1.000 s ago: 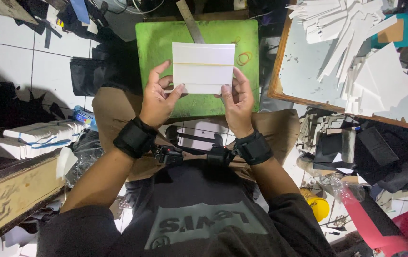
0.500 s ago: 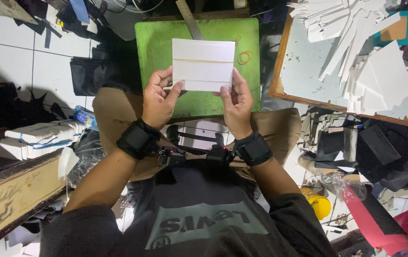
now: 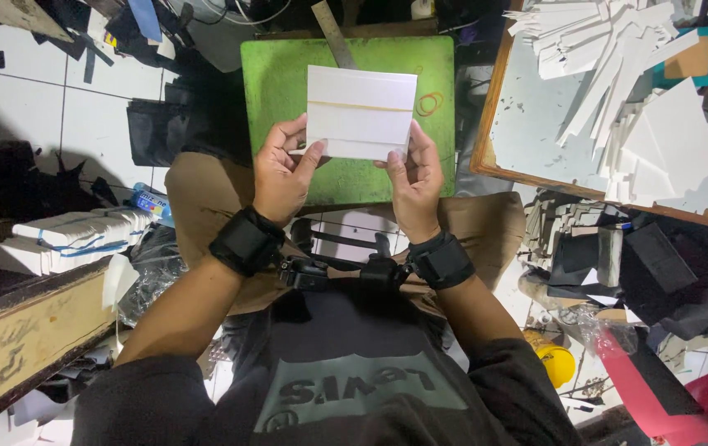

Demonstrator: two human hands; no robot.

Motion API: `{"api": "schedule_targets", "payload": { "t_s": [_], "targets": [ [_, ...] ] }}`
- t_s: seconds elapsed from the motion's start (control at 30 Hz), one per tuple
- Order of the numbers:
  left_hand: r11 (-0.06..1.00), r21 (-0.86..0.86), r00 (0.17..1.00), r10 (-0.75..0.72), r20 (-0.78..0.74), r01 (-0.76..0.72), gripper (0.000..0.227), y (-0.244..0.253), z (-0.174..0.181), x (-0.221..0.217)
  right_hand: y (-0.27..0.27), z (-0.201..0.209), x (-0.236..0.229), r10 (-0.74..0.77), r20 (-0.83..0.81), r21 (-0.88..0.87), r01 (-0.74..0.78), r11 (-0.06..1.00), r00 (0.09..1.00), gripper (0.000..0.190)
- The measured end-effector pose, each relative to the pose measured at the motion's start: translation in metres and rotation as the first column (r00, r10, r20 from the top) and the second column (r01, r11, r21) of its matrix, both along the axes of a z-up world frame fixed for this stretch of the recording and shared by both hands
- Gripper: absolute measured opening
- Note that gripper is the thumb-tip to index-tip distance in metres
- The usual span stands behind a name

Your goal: The person sits cross-legged on the floor and uses a metal ruler and a red utility knife to cut a white rectangular piece of paper on a green cutting mat. They align the ruler, score the paper, and separate the cut sections.

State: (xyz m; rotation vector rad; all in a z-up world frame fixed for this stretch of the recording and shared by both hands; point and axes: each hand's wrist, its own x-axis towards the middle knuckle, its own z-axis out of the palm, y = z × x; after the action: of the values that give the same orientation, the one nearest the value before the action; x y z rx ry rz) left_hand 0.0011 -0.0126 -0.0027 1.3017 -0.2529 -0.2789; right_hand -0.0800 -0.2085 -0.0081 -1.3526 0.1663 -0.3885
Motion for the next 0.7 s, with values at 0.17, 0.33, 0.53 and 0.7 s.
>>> {"api": "schedule_targets", "payload": {
  "t_s": [0.17,0.33,0.53,0.7],
  "targets": [
    [0.999,-0.033,0.998,0.010,-0.060,-0.012,0.041,-0.001,-0.001,0.000,0.000,0.002,-0.001,0.007,-0.020,-0.006,-0.007,1.000,1.000,0.055],
    [0.999,-0.024,0.996,0.020,-0.091,-0.023,0.041,-0.001,-0.002,-0.001,0.001,0.004,-0.003,0.004,-0.034,-0.014,-0.004,1.000,0.999,0.058],
    [1.000,0.016,1.000,0.013,-0.025,-0.012,0.036,0.020,0.006,0.018,-0.009,0.007,-0.007,0.066,-0.038,-0.106,-0.070,0.992,0.997,0.054],
    [0.981,0.115,0.987,-0.155,-0.043,0.159,0.035,0.054,0.010,0.060,-0.023,0.013,-0.009,-0.016,-0.174,-0.631,-0.099,0.769,0.985,0.043]
  ]
}}
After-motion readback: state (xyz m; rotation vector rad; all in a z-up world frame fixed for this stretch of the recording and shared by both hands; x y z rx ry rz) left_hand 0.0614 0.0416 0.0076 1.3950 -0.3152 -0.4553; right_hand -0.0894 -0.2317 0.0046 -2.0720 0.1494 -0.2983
